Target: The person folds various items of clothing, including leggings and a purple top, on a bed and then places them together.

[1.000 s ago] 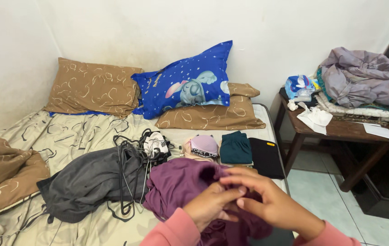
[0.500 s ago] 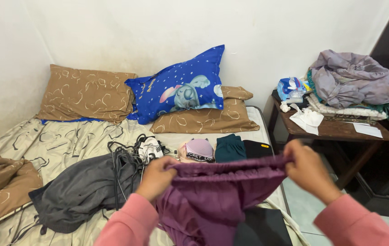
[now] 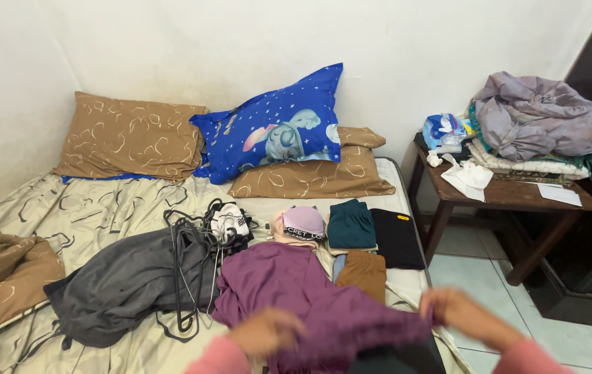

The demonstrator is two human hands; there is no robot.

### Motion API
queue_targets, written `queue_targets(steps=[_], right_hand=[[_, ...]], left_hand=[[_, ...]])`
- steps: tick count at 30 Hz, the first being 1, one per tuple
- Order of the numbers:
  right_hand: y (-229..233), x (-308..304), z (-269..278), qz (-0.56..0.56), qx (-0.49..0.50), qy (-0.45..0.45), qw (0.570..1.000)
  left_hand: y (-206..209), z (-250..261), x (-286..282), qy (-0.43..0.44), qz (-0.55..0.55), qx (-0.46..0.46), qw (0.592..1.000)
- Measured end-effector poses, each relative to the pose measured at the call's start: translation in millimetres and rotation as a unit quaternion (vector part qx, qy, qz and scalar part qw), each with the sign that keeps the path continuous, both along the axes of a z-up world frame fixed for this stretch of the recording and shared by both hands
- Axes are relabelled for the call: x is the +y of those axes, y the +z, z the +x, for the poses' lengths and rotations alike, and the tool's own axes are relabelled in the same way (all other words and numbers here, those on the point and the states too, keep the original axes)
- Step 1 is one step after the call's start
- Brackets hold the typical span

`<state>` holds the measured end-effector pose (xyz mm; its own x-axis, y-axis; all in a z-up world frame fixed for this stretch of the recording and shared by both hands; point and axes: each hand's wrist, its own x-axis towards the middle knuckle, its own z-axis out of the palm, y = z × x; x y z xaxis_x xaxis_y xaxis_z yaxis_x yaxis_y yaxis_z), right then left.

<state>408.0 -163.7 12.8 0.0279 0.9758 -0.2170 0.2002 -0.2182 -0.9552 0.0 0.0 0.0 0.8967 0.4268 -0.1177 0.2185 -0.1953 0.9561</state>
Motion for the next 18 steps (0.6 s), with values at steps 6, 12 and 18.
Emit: queue_targets(steps=[6,12,18], right_hand=[[-65.0,-27.7,-9.8,-0.258,-0.384,0.219,0.859],[-40.7,-16.0,-42.9,-0.105,-0.365,0.026,0.925],[-108.4,4.0,-43.3,-0.044,-0.336,-0.161,0.927]], left_hand=[[-152.5,19.7,-28.7,0.203,0.074,0.108,0.97],[-275.7,48.8,-24.2,0.504,0.253,0.089,0.821],[-292.8,35.0,-27.9,0.532,0.357,0.113,0.76]])
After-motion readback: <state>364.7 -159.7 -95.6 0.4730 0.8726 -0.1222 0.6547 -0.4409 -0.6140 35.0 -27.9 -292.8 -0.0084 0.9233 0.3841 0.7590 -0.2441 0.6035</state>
